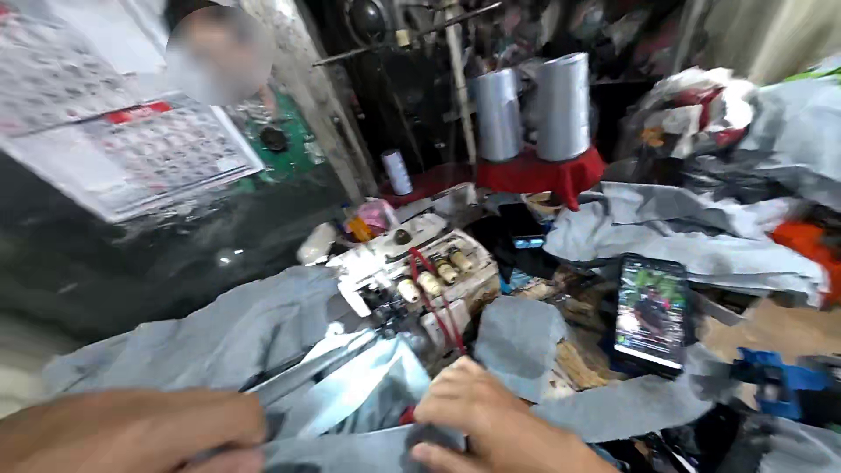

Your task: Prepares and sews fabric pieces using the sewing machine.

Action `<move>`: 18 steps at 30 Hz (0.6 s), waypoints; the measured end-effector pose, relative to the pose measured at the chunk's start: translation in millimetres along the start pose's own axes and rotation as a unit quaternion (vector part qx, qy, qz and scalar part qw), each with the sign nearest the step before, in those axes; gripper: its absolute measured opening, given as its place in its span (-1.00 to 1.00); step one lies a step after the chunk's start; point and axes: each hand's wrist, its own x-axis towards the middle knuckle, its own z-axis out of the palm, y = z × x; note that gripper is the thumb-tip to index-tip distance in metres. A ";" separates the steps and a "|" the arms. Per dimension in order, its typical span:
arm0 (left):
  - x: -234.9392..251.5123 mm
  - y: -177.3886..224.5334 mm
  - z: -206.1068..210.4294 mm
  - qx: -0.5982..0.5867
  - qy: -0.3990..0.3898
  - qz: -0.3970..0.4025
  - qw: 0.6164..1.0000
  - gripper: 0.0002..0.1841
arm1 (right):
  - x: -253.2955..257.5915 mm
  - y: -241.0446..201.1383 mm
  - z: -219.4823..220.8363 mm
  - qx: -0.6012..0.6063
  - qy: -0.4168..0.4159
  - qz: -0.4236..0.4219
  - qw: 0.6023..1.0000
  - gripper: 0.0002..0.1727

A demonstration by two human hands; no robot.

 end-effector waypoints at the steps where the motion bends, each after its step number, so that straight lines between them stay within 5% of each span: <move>1: 0.0 -16.8 0.2 -0.005 0.008 0.045 0.999 -0.76 | 3.1 -0.3 -2.2 0.020 -0.013 0.004 1.000 -0.60; 5: 3.2 -41.4 -0.6 -0.051 -0.013 0.101 0.994 -0.72 | -0.8 7.8 -5.0 0.131 -0.043 0.025 0.990 -0.57; 9: 5.3 -48.6 3.5 -0.123 -0.015 0.123 0.985 -0.71 | -6.6 11.2 -7.3 0.273 0.074 0.070 0.957 -0.70; 12: 11.4 -51.6 10.7 -0.143 -0.019 0.161 0.976 -0.71 | 11.1 -5.2 -7.6 0.238 0.134 0.139 0.952 -0.72; 16: 15.6 -59.7 18.4 -0.140 0.005 0.206 0.969 -0.70 | 51.6 -7.4 9.1 0.094 0.092 0.037 0.991 -0.47; 18: 11.1 -66.3 22.1 -0.141 0.017 0.204 0.969 -0.69 | 66.8 -11.6 16.0 0.086 0.076 0.001 0.993 -0.52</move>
